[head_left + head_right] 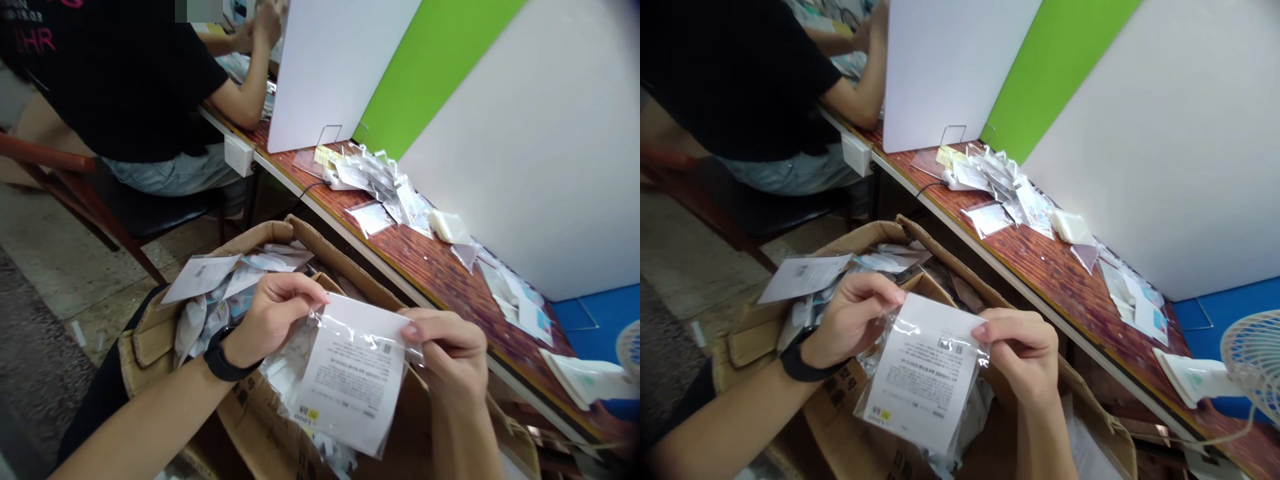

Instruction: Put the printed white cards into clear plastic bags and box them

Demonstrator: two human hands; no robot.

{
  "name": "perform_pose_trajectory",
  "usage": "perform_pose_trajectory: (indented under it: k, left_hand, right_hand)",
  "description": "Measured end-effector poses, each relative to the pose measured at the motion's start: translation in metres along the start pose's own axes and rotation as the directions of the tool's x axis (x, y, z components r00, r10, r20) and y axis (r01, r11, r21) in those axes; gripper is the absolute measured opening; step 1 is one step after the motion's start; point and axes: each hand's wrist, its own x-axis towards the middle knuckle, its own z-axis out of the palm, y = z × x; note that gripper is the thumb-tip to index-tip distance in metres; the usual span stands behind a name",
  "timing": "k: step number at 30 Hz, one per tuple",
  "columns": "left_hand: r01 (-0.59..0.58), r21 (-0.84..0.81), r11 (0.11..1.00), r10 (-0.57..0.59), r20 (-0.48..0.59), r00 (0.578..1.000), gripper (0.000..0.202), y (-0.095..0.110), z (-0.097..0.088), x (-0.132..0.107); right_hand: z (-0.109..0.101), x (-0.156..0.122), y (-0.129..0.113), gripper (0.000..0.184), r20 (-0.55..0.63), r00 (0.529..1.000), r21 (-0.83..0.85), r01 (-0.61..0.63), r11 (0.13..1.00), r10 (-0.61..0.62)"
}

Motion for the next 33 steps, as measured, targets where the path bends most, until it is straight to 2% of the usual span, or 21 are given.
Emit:
perform_pose_trajectory:
  k: [5,8,17,21,24,26,31,33]
  left_hand:
    - [-0.058,-0.026,0.998,0.06,0.085,0.995,0.02,-0.004,-0.004,0.001]
    - [-0.069,-0.023,0.997,0.071,0.087,0.994,0.021,-0.004,-0.005,0.001]
    - [-0.065,-0.035,0.997,0.068,0.093,0.993,0.022,-0.003,-0.003,0.0]
    - [-0.06,-0.069,0.996,0.066,0.085,0.994,0.022,0.001,0.0,0.0]
    - [-0.04,-0.138,0.99,0.056,0.115,0.992,0.017,0.004,0.002,0.0]
    - [-0.041,-0.128,0.991,0.057,0.126,0.99,0.015,0.002,0.001,0.0]
    - [-0.092,0.094,0.991,0.086,0.062,0.994,0.009,-0.005,0.001,-0.003]
    - [-0.108,0.156,0.982,0.1,0.053,0.994,0.012,-0.004,0.002,-0.003]
  right_hand:
    - [-0.004,-0.001,0.002,0.038,0.105,0.992,0.045,0.066,0.997,-0.07]
    - [-0.004,0.0,0.001,0.036,0.147,0.986,0.078,0.069,0.995,-0.08]
    - [-0.002,0.002,-0.002,0.032,0.149,0.983,0.115,0.092,0.989,-0.109]
    - [-0.002,0.001,-0.003,0.024,0.157,0.984,0.125,0.06,0.99,-0.08]
    - [-0.002,-0.001,-0.002,0.02,0.096,0.995,0.11,0.031,0.993,-0.042]
    - [-0.001,-0.003,-0.001,0.017,0.04,0.999,0.072,0.002,0.997,-0.005]
    - [0.007,-0.003,0.0,0.012,-0.074,0.99,0.024,-0.114,0.993,0.116]
    - [0.009,-0.001,0.0,0.008,-0.13,0.975,0.006,-0.178,0.984,0.178]
